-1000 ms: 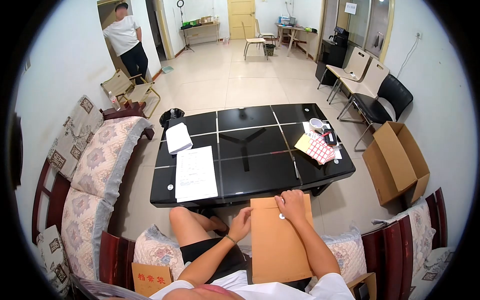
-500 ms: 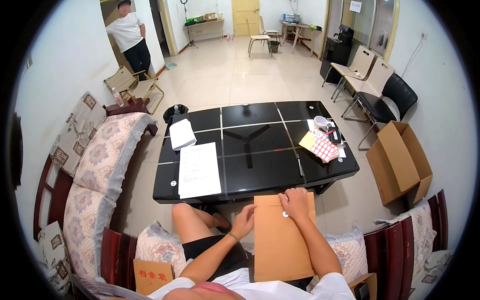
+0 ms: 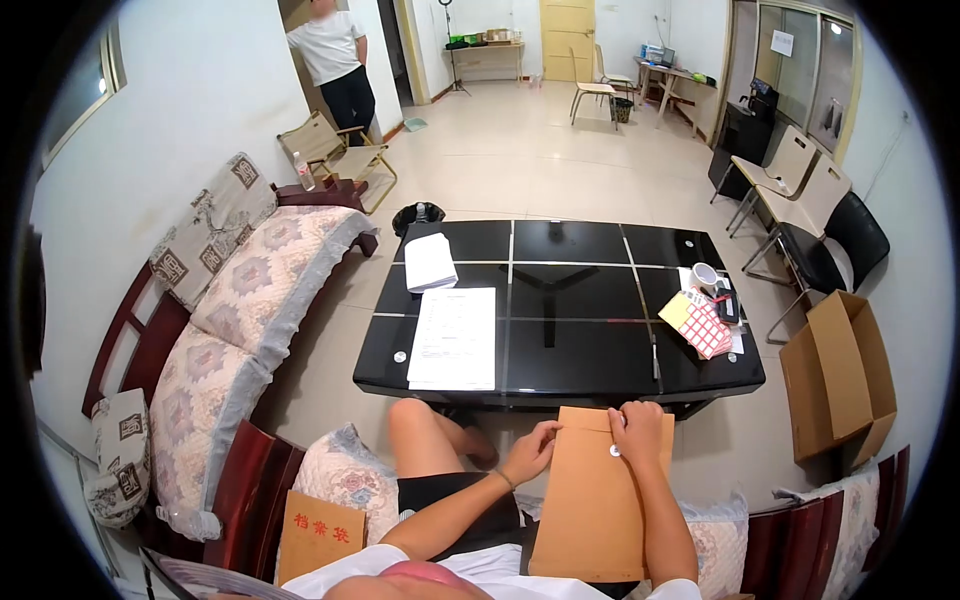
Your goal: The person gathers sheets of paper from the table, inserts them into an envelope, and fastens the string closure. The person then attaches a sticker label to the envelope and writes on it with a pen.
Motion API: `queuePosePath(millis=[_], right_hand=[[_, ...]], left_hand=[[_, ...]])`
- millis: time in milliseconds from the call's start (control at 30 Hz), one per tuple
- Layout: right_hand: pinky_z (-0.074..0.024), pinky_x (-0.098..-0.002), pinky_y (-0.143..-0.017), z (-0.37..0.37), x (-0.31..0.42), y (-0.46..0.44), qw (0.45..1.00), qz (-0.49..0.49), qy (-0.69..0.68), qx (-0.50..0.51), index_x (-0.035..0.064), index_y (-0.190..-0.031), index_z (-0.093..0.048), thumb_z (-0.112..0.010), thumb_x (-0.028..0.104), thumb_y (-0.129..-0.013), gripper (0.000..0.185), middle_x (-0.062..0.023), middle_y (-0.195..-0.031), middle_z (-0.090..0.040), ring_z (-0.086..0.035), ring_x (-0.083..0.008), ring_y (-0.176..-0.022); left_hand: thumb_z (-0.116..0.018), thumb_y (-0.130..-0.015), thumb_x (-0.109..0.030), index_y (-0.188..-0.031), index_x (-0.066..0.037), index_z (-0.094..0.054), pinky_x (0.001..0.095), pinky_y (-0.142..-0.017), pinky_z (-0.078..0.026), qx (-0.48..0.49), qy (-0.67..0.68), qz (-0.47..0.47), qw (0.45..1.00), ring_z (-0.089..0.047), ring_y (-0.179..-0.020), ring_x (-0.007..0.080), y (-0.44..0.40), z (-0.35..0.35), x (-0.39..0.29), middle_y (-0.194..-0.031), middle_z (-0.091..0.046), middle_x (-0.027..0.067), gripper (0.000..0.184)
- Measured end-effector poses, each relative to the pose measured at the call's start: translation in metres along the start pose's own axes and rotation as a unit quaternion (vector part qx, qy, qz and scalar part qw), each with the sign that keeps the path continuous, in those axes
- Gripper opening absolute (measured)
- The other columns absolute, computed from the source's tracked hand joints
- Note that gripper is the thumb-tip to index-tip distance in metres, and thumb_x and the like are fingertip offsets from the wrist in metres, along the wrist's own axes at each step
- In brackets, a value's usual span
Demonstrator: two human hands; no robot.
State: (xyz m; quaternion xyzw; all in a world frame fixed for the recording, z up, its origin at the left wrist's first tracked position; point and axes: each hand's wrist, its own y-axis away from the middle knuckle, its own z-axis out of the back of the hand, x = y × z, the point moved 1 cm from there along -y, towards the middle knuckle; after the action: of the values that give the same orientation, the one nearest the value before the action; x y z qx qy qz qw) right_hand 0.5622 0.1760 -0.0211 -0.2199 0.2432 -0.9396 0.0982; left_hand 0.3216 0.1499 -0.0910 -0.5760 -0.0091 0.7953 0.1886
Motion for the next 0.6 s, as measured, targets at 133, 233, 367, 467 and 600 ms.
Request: queuePosePath(millis=[133, 233, 367, 467, 600], right_hand=[[-0.0412, -0.0486, -0.086, -0.0038, -0.0039, 0.0026, 1.000, -0.009, 0.006, 0.006, 0.0036, -0.072, -0.061, -0.071, 0.025, -0.088, 0.029, -0.0132, -0.073, -0.060, -0.056, -0.0359, -0.081], [-0.0412, -0.0484, -0.087, -0.0021, -0.0024, 0.0015, 1.000, -0.011, 0.001, 0.008, 0.0037, -0.073, -0.061, -0.071, 0.025, -0.089, 0.029, -0.0132, -0.074, -0.060, -0.056, -0.0360, -0.081], [-0.0413, -0.0483, -0.087, -0.0018, -0.0023, 0.0017, 1.000, -0.008, 0.002, 0.005, 0.0038, -0.073, -0.061, -0.071, 0.026, -0.089, 0.029, -0.0132, -0.074, -0.060, -0.057, -0.0363, -0.082], [-0.0414, -0.0483, -0.088, -0.0012, -0.0019, 0.0014, 1.000, -0.006, 0.002, 0.012, 0.0039, -0.073, -0.061, -0.071, 0.025, -0.089, 0.028, -0.0132, -0.074, -0.060, -0.056, -0.0362, -0.082], [-0.0414, -0.0484, -0.088, -0.0004, -0.0015, 0.0010, 1.000, -0.012, 0.002, 0.017, 0.0040, -0.074, -0.061, -0.071, 0.025, -0.089, 0.028, -0.0131, -0.074, -0.060, -0.057, -0.0360, -0.082]], left_hand=[[-0.056, -0.099, -0.012, -0.136, -0.011, -0.049, 0.0404, -0.068, -0.053, -0.002, 0.004, -0.004, 1.000, -0.068, -0.077, 0.0317, 0.0012, -0.0017, 0.0037, -0.090, -0.067, 0.0124, 0.038], [-0.056, -0.099, -0.012, -0.136, -0.011, -0.050, 0.0405, -0.068, -0.053, -0.002, 0.001, -0.003, 1.000, -0.068, -0.076, 0.0318, -0.0007, -0.0022, 0.0064, -0.090, -0.067, 0.0118, 0.038], [-0.057, -0.098, -0.011, -0.136, -0.011, -0.050, 0.0412, -0.068, -0.053, -0.004, 0.000, -0.007, 1.000, -0.068, -0.076, 0.0328, -0.0006, -0.0028, 0.0076, -0.089, -0.067, 0.0119, 0.038], [-0.056, -0.098, -0.011, -0.135, -0.011, -0.050, 0.0416, -0.067, -0.053, -0.011, 0.001, -0.016, 1.000, -0.068, -0.075, 0.0335, 0.0000, -0.0037, 0.0102, -0.087, -0.067, 0.0120, 0.038], [-0.056, -0.098, -0.011, -0.135, -0.012, -0.050, 0.0419, -0.067, -0.053, -0.009, -0.004, -0.012, 1.000, -0.068, -0.075, 0.0336, -0.0005, -0.0027, 0.0077, -0.086, -0.067, 0.0120, 0.038]])
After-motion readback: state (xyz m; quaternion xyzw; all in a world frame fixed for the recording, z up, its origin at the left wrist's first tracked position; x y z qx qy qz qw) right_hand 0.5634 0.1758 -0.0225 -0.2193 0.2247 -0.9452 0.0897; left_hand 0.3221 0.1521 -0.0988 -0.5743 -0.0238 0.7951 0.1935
